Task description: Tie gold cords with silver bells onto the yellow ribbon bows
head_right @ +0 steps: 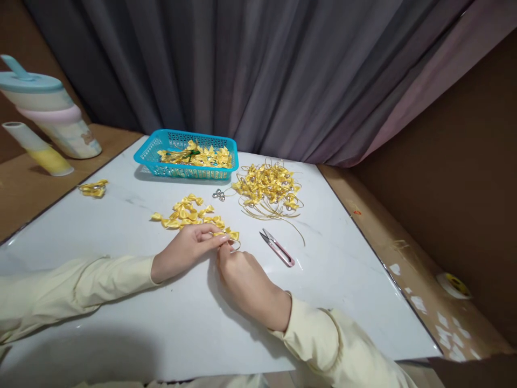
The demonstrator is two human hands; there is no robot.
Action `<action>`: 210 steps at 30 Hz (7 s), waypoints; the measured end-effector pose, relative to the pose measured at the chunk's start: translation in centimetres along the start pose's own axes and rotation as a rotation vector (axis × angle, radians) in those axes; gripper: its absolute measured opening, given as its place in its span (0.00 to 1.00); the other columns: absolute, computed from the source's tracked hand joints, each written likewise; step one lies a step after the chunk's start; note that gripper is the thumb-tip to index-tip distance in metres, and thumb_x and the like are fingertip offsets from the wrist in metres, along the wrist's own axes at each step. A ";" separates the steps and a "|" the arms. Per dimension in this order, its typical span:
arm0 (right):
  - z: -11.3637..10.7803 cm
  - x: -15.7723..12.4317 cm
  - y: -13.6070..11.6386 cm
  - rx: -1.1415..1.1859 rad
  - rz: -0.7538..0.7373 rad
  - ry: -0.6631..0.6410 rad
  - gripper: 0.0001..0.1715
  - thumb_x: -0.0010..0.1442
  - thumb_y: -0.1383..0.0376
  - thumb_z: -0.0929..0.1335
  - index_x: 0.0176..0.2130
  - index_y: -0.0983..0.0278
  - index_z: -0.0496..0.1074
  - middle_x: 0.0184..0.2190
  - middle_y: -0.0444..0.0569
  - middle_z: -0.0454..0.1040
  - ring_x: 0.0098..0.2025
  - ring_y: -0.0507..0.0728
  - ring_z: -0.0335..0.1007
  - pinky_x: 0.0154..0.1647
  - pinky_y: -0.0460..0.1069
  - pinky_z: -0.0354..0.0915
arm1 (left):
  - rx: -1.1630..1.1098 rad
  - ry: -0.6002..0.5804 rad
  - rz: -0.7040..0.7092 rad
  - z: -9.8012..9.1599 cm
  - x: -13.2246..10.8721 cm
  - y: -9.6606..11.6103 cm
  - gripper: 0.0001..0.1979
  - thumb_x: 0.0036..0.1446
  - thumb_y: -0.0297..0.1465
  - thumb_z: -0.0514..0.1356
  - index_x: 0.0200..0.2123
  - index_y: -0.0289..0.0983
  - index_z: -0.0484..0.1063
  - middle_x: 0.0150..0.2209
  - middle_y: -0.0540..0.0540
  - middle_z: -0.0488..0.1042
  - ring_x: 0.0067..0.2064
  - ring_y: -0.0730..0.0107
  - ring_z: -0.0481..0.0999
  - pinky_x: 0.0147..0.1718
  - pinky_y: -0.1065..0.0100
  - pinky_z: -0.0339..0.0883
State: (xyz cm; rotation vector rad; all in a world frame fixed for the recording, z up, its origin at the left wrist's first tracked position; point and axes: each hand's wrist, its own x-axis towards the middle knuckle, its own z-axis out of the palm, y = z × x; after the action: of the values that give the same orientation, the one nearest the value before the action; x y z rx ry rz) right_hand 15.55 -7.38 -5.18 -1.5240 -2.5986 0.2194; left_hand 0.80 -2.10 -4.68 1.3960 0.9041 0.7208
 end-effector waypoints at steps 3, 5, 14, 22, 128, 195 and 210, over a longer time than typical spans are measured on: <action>0.0 0.1 0.0 0.053 0.010 0.017 0.08 0.61 0.75 0.56 0.37 0.70 0.62 0.18 0.43 0.64 0.15 0.49 0.50 0.17 0.46 0.42 | 0.065 0.018 0.038 0.0 -0.1 -0.2 0.10 0.53 0.36 0.59 0.30 0.33 0.72 0.28 0.46 0.77 0.30 0.67 0.76 0.29 0.71 0.65; -0.1 0.2 -0.1 0.085 0.024 0.015 0.08 0.61 0.75 0.56 0.36 0.70 0.62 0.18 0.42 0.63 0.15 0.48 0.49 0.17 0.46 0.42 | 0.112 0.032 0.072 -0.1 -0.2 -0.4 0.10 0.54 0.36 0.59 0.30 0.33 0.72 0.27 0.47 0.77 0.30 0.68 0.75 0.29 0.71 0.64; -0.7 0.3 0.4 -0.012 0.068 0.014 0.11 0.65 0.69 0.58 0.35 0.68 0.67 0.16 0.42 0.62 0.15 0.49 0.47 0.18 0.46 0.40 | 0.062 0.010 0.039 -0.4 0.0 -0.6 0.09 0.54 0.35 0.59 0.30 0.33 0.71 0.25 0.48 0.77 0.29 0.68 0.77 0.27 0.72 0.66; -2.1 0.1 1.1 -0.064 0.137 0.107 0.14 0.62 0.61 0.63 0.28 0.65 0.69 0.12 0.39 0.57 0.14 0.48 0.42 0.19 0.45 0.37 | 0.061 0.013 -0.044 -0.3 0.0 0.2 0.07 0.54 0.31 0.60 0.28 0.33 0.71 0.28 0.47 0.80 0.30 0.67 0.79 0.29 0.72 0.69; -5.7 3.4 14.6 0.445 0.452 0.344 0.04 0.49 0.70 0.67 0.29 0.64 0.66 0.10 0.38 0.63 0.14 0.49 0.58 0.20 0.44 0.53 | -0.185 -0.454 -0.121 -0.5 -0.6 -2.2 0.16 0.49 0.41 0.64 0.28 0.33 0.67 0.30 0.38 0.80 0.37 0.60 0.80 0.42 0.59 0.71; -3.4 1.0 5.2 -0.051 -0.230 0.296 0.14 0.62 0.74 0.58 0.34 0.66 0.70 0.25 0.51 0.72 0.31 0.55 0.64 0.29 0.46 0.57 | -0.261 -0.485 -0.153 -1.4 1.0 -1.1 0.17 0.53 0.43 0.61 0.36 0.34 0.67 0.17 0.50 0.73 0.26 0.67 0.76 0.26 0.69 0.59; -4.9 1.3 5.7 -0.178 -0.057 0.183 0.09 0.61 0.71 0.63 0.34 0.65 0.72 0.32 0.52 0.74 0.39 0.59 0.65 0.36 0.50 0.56 | -0.243 -0.245 -0.141 -1.3 1.2 -1.2 0.07 0.47 0.33 0.65 0.28 0.34 0.78 0.34 0.45 0.75 0.36 0.69 0.71 0.35 0.70 0.63</action>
State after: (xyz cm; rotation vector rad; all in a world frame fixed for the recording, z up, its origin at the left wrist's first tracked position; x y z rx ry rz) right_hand 20.65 -3.23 -1.33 -1.4430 -2.5679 -0.1548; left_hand 0.21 -0.48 -5.91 1.1631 0.6890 0.5205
